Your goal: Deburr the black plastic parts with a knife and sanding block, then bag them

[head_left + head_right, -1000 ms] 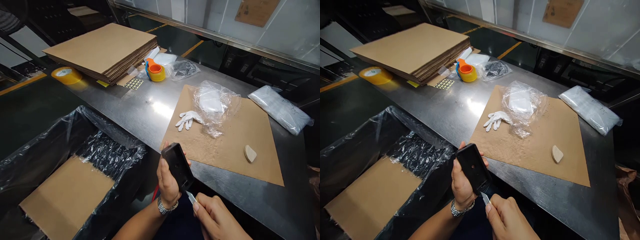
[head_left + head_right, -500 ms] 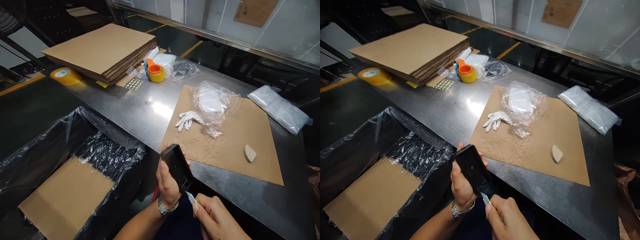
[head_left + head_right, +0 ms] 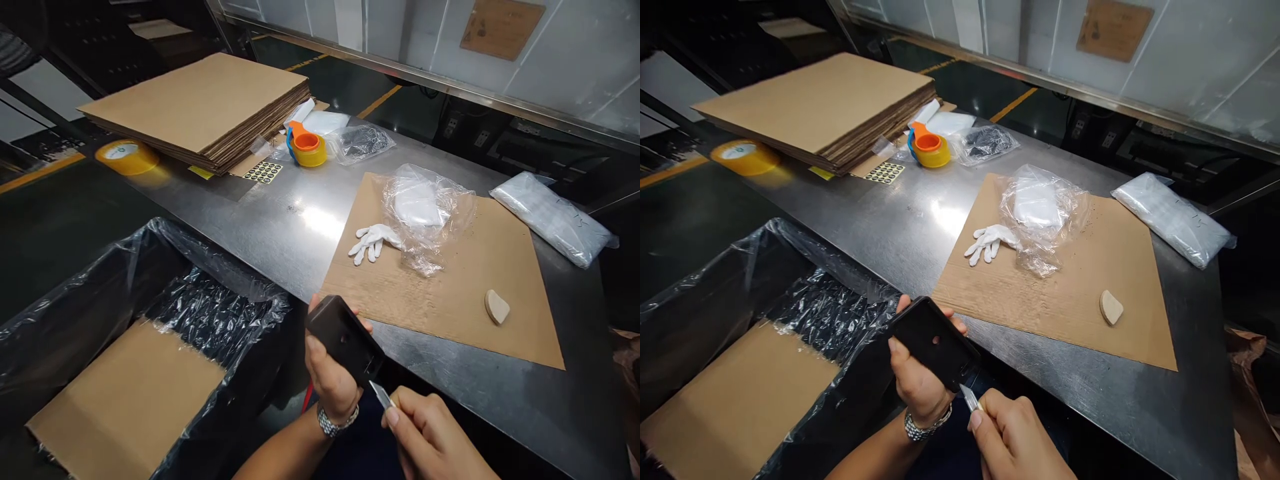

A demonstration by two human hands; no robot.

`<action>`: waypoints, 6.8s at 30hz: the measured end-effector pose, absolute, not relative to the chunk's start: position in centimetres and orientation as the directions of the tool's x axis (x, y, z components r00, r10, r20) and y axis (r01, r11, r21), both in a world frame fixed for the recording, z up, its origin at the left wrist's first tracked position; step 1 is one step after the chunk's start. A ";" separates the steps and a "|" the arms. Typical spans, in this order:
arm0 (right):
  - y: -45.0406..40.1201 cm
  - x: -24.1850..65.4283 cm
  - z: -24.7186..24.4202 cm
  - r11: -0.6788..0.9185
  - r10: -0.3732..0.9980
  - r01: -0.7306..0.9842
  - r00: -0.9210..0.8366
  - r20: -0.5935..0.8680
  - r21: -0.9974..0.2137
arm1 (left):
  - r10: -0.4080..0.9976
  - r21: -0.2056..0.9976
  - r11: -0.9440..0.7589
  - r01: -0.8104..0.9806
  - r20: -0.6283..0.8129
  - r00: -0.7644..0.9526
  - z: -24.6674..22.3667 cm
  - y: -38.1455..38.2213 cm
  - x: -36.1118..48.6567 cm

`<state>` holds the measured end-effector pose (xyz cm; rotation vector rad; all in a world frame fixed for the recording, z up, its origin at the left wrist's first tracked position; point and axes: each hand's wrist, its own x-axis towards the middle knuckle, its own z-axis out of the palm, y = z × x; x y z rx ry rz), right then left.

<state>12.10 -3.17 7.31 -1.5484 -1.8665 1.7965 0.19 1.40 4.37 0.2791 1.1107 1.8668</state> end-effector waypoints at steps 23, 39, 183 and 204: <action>-4.1 11.1 6.4 0.671 0.712 0.736 -0.610 0.349 -0.083 | 0.703 0.769 -0.414 -0.486 -0.068 -0.707 4.8 1.8 0.2; -4.2 11.7 7.0 0.641 0.684 0.751 -0.652 0.326 0.156 | 0.693 0.833 -0.232 -0.503 -0.221 -0.686 4.3 1.7 0.1; -0.2 17.5 2.3 -0.484 0.767 0.302 -0.306 -0.564 -0.821 | 0.814 0.534 0.400 -0.744 -0.580 0.021 3.5 2.9 -1.1; 0.1 12.5 7.2 0.472 0.794 0.517 -0.601 0.090 -0.714 | 0.514 0.015 0.729 -0.684 -0.672 0.534 3.3 1.7 0.8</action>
